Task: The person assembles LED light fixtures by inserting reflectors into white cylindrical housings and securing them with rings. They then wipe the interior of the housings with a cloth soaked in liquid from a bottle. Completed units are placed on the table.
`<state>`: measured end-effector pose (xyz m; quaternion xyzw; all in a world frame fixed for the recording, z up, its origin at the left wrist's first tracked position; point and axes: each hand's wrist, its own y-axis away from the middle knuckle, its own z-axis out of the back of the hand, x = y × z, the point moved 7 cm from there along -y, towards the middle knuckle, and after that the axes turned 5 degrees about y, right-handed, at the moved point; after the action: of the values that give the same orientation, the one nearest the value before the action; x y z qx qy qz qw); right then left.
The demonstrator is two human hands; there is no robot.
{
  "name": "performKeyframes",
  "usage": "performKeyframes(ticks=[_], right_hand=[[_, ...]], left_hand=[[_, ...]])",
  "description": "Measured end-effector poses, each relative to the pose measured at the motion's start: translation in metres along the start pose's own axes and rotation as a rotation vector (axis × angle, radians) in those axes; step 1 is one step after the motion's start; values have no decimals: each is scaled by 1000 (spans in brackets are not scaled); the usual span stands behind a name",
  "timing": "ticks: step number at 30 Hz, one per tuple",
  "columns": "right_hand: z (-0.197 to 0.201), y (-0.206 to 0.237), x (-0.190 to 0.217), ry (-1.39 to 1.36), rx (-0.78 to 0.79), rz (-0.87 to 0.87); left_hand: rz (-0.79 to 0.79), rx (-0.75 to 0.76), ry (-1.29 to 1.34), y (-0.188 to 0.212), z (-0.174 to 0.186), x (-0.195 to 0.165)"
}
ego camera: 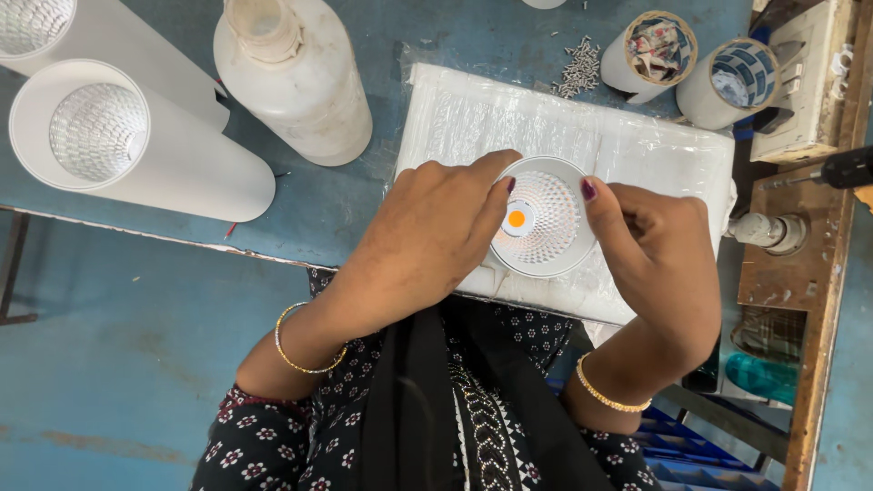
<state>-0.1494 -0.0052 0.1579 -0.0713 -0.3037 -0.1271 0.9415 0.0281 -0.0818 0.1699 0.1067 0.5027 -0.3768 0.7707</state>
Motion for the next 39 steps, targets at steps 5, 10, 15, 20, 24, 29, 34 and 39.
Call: performKeyframes(ticks=[5, 10, 15, 20, 24, 29, 34, 39], right_hand=[[-3, 10, -4, -91, -55, 23], [-11, 22, -12, -142, -99, 10], [-20, 38, -29, -268, -181, -39], [-63, 43, -62, -553, -364, -40], [-110, 39, -82, -1165, -250, 207], [-155, 27, -101, -770, -167, 106], [-168, 23, -90, -739, -115, 187], [-167, 19, -80, -717, -153, 174]], left_hand=[[20, -25, -22, -3, -2, 4], [-16, -102, -63, -4, -4, 0], [109, -34, -91, -1, -14, 16], [3, -245, -97, 6, -11, 27], [133, -109, 213, 16, -20, 57], [-109, -149, 357, 56, 7, 49], [-251, -722, 84, 136, 86, 60], [-178, -1128, -195, 181, 153, 114]])
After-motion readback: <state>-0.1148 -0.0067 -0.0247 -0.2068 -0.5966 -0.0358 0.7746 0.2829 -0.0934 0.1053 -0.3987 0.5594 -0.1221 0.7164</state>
